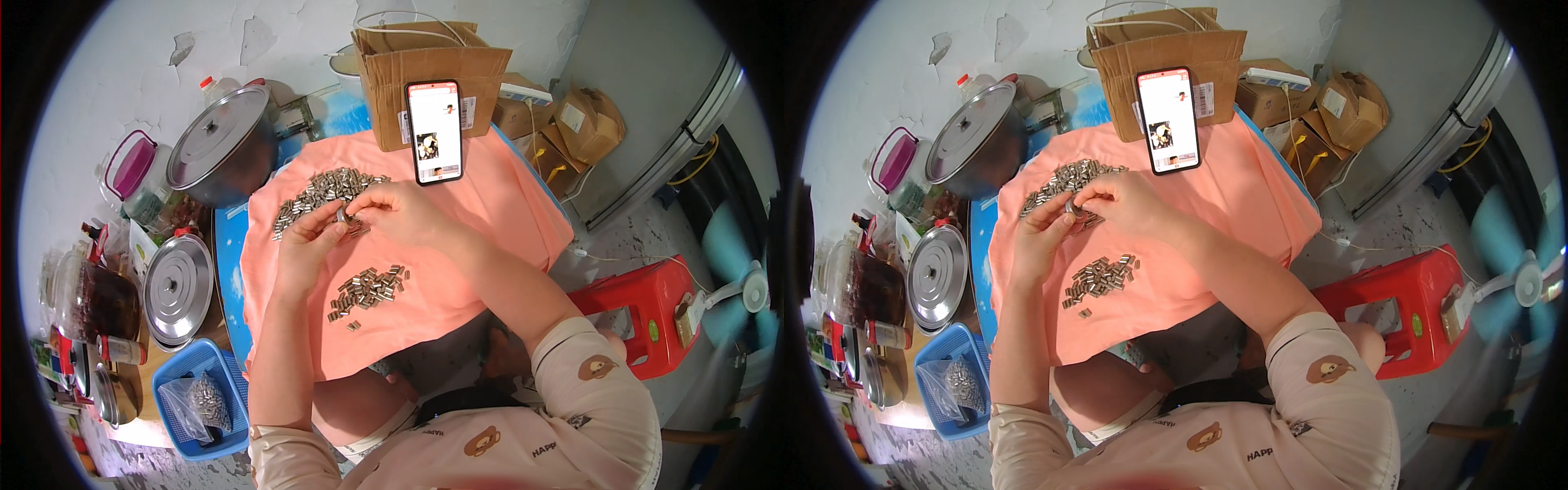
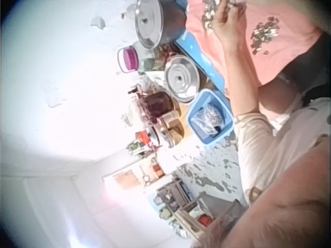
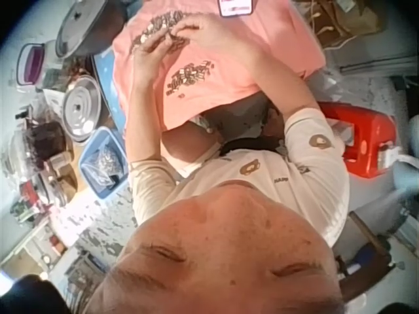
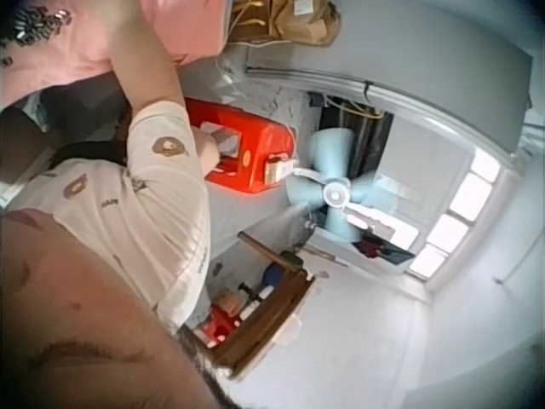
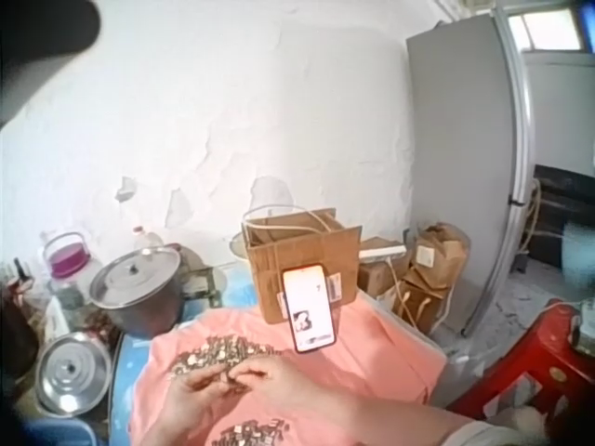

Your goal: Sorting small metal bushings on a pink cloth on a table.

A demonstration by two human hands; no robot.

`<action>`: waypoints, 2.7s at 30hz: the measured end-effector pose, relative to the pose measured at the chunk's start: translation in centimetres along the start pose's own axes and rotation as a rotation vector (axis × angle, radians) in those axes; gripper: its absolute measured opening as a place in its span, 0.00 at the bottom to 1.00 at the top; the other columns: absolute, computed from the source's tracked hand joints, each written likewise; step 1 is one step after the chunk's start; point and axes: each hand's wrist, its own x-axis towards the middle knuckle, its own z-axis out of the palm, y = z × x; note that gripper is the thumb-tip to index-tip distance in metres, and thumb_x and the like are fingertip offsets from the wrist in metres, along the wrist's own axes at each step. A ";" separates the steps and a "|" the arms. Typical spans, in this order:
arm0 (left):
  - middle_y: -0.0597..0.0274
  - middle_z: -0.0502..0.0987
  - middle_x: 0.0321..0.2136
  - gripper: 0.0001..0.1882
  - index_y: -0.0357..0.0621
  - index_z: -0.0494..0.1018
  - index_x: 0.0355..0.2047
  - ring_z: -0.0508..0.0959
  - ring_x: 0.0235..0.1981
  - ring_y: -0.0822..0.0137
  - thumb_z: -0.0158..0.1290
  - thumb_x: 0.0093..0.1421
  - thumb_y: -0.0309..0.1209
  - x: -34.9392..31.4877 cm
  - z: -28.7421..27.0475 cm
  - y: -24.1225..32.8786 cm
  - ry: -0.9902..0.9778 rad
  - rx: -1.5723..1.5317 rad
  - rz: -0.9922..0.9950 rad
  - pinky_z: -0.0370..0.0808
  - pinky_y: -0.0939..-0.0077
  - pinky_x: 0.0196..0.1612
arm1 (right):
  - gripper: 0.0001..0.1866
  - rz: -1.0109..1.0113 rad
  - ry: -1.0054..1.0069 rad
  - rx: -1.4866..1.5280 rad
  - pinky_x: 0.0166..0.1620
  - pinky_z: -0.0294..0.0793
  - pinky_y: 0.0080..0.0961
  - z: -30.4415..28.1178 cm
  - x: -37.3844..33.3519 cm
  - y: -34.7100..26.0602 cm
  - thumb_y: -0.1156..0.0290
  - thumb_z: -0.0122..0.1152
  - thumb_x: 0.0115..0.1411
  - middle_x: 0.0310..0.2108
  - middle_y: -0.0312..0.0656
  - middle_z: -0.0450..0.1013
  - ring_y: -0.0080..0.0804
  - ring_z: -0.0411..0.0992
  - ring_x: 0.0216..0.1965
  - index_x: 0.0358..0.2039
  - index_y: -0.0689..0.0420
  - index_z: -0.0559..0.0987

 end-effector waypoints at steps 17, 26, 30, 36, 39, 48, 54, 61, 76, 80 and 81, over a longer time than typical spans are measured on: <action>0.56 0.74 0.35 0.12 0.39 0.67 0.42 0.76 0.32 0.69 0.46 0.57 0.25 -1.0 0.7 1.3 -0.122 -0.469 -0.141 0.75 0.81 0.36 | 0.05 -0.098 -0.079 -0.582 0.34 0.70 0.20 -0.5 0.0 1.1 0.73 0.57 0.50 0.27 0.36 0.71 0.27 0.71 0.29 0.29 0.56 0.75; 0.57 0.74 0.32 0.10 0.38 0.66 0.41 0.77 0.31 0.70 0.44 0.58 0.25 -0.5 0.7 1.0 -0.041 -0.543 -0.183 0.76 0.80 0.34 | 0.05 -0.129 -0.141 -0.797 0.35 0.69 0.30 0.2 -0.2 1.2 0.73 0.56 0.45 0.25 0.37 0.70 0.35 0.69 0.33 0.25 0.56 0.75; 0.58 0.74 0.31 0.09 0.38 0.67 0.39 0.76 0.30 0.70 0.45 0.58 0.24 -0.6 0.7 1.3 -0.028 -0.522 -0.183 0.76 0.82 0.33 | 0.04 -0.210 -0.072 -0.777 0.32 0.70 0.30 0.3 -0.1 0.7 0.74 0.55 0.46 0.26 0.39 0.70 0.36 0.70 0.30 0.25 0.57 0.74; 0.59 0.74 0.32 0.10 0.40 0.68 0.40 0.75 0.31 0.72 0.48 0.56 0.23 -0.5 0.7 1.1 0.037 -0.393 -0.166 0.74 0.84 0.33 | 0.02 0.119 0.085 0.123 0.30 0.73 0.16 0.0 0.7 2.2 0.82 0.53 0.51 0.25 0.35 0.70 0.17 0.69 0.26 0.26 0.64 0.71; 0.60 0.74 0.33 0.11 0.40 0.68 0.41 0.75 0.33 0.71 0.48 0.56 0.23 -0.4 0.2 0.4 0.040 -0.308 -0.148 0.74 0.82 0.35 | 0.02 0.069 -0.041 0.186 0.32 0.74 0.17 0.1 0.4 1.8 0.83 0.52 0.51 0.25 0.36 0.70 0.19 0.70 0.27 0.27 0.64 0.71; 0.58 0.74 0.34 0.14 0.38 0.67 0.43 0.75 0.34 0.69 0.47 0.55 0.21 -0.3 0.3 0.3 -0.004 -0.266 -0.143 0.73 0.80 0.37 | 0.01 0.095 -0.106 0.293 0.32 0.74 0.17 0.3 0.0 0.7 0.83 0.52 0.51 0.26 0.38 0.71 0.21 0.71 0.29 0.26 0.66 0.72; 0.57 0.74 0.34 0.14 0.35 0.68 0.43 0.75 0.33 0.69 0.48 0.55 0.20 -0.2 0.2 0.1 -0.005 -0.172 -0.113 0.72 0.81 0.37 | 0.03 -0.197 0.048 -0.226 0.25 0.70 0.20 0.6 0.0 0.5 0.81 0.58 0.45 0.21 0.37 0.70 0.24 0.70 0.23 0.22 0.61 0.73; 0.61 0.74 0.32 0.15 0.35 0.68 0.44 0.74 0.33 0.72 0.48 0.55 0.20 -0.2 0.4 -0.2 0.031 -0.071 -0.078 0.72 0.80 0.39 | 0.04 -0.342 0.132 -0.352 0.24 0.69 0.22 1.1 -0.2 0.7 0.80 0.58 0.43 0.20 0.39 0.70 0.31 0.70 0.21 0.20 0.60 0.72; 0.56 0.73 0.34 0.14 0.33 0.67 0.44 0.73 0.32 0.70 0.45 0.56 0.19 -0.9 1.0 0.6 -0.096 -0.323 -0.222 0.70 0.82 0.36 | 0.03 0.199 -0.188 0.023 0.29 0.70 0.15 -0.8 0.4 1.4 0.78 0.55 0.52 0.22 0.34 0.70 0.17 0.68 0.25 0.28 0.62 0.73; 0.61 0.73 0.33 0.13 0.34 0.68 0.43 0.72 0.32 0.73 0.47 0.55 0.19 -0.9 1.6 0.8 -0.135 -0.232 -0.238 0.70 0.83 0.37 | 0.04 0.099 -0.079 0.211 0.28 0.68 0.17 -1.4 0.8 2.8 0.74 0.57 0.50 0.21 0.34 0.70 0.18 0.67 0.24 0.27 0.60 0.74; 0.63 0.72 0.33 0.14 0.34 0.68 0.42 0.72 0.31 0.75 0.48 0.54 0.19 -1.0 1.7 0.8 -0.160 -0.098 -0.178 0.70 0.84 0.36 | 0.05 0.092 -0.002 0.242 0.28 0.68 0.18 -1.4 0.9 2.9 0.73 0.57 0.50 0.21 0.34 0.70 0.18 0.67 0.24 0.27 0.61 0.74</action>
